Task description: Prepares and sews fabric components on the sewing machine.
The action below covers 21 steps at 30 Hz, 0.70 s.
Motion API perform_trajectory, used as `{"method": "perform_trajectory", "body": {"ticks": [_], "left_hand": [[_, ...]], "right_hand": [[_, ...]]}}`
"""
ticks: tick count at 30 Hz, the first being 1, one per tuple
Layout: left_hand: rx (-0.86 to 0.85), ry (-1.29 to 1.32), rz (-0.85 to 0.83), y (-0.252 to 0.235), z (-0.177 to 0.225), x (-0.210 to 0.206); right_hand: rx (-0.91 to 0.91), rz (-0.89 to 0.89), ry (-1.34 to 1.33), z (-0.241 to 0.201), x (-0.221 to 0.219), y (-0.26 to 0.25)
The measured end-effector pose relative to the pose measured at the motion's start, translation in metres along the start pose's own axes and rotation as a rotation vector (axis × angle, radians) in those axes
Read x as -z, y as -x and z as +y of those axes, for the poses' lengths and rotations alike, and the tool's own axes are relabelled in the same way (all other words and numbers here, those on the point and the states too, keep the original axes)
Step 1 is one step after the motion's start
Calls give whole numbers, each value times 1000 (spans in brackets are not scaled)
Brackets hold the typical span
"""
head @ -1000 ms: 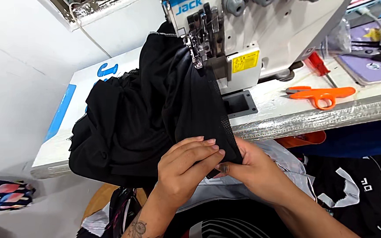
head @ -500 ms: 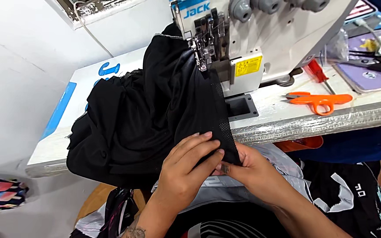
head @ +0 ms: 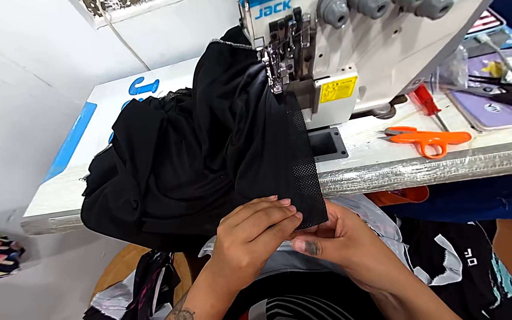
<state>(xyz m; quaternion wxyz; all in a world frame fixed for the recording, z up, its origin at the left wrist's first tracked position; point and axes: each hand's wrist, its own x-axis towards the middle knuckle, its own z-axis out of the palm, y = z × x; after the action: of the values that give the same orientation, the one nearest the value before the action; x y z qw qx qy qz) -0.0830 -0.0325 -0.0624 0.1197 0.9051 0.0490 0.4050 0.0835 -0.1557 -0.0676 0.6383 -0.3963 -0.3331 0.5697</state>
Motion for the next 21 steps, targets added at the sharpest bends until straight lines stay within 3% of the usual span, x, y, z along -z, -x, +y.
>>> {"method": "perform_trajectory", "body": {"ticks": [10,13,15,16,17,19,21], "left_hand": [[-109,46,-45,0,16,8],[-21,296,-386,7,30,-2],[239,464,-616,19,18,-19],[406,629,-581,27,8,-25],[579,835,-425,35,0,-29],[839,1276,54,32,-6,-26],[1003,1407,450,14,-2,-9]], "right_hand": [[22,160,15,3,-3,-19],[45,192,42,5,0,-22],[54,254,44,3,-2,-22],[51,276,33,2,-3,-21],[52,286,18,0,-4,-21],[76,303,-4,-1,-5,-21],[85,316,-15,-4,-6,-20]]}}
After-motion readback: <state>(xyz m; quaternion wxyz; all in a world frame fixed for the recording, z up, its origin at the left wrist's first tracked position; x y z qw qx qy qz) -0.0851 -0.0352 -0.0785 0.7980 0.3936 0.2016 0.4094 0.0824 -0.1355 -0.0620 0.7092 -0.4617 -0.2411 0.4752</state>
